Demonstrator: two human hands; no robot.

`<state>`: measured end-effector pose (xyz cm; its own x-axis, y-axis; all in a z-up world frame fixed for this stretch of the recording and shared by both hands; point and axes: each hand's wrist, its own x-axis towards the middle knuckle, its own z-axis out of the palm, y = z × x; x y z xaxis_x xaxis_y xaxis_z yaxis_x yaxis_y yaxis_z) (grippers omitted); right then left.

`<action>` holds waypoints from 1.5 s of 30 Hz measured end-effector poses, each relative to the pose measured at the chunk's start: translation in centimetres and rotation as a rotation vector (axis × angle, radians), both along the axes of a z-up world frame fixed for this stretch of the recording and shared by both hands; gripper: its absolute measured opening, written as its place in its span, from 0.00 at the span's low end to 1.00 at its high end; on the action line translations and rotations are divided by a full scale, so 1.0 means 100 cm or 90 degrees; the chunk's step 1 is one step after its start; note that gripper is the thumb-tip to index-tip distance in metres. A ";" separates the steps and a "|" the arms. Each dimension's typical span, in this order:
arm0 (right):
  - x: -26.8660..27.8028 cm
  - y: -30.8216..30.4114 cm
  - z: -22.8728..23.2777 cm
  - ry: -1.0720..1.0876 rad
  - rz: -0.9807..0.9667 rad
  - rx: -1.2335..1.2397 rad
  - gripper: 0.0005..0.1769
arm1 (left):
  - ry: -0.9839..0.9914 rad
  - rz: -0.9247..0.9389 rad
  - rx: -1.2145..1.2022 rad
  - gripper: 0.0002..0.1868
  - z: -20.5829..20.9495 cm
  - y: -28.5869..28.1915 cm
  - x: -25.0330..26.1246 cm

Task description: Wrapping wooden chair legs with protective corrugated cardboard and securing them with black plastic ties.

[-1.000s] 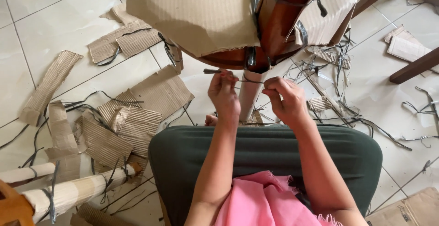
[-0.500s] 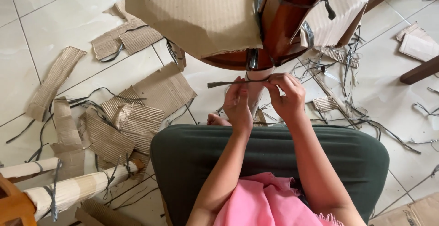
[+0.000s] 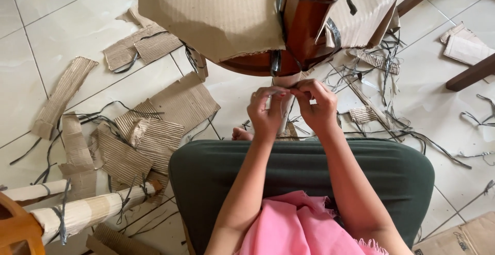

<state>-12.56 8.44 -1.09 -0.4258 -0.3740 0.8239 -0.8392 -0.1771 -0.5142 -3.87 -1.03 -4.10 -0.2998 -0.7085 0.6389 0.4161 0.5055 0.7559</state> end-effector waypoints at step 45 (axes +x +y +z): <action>0.017 -0.018 0.012 0.143 -0.076 0.031 0.05 | -0.081 0.049 -0.201 0.23 0.012 -0.022 0.019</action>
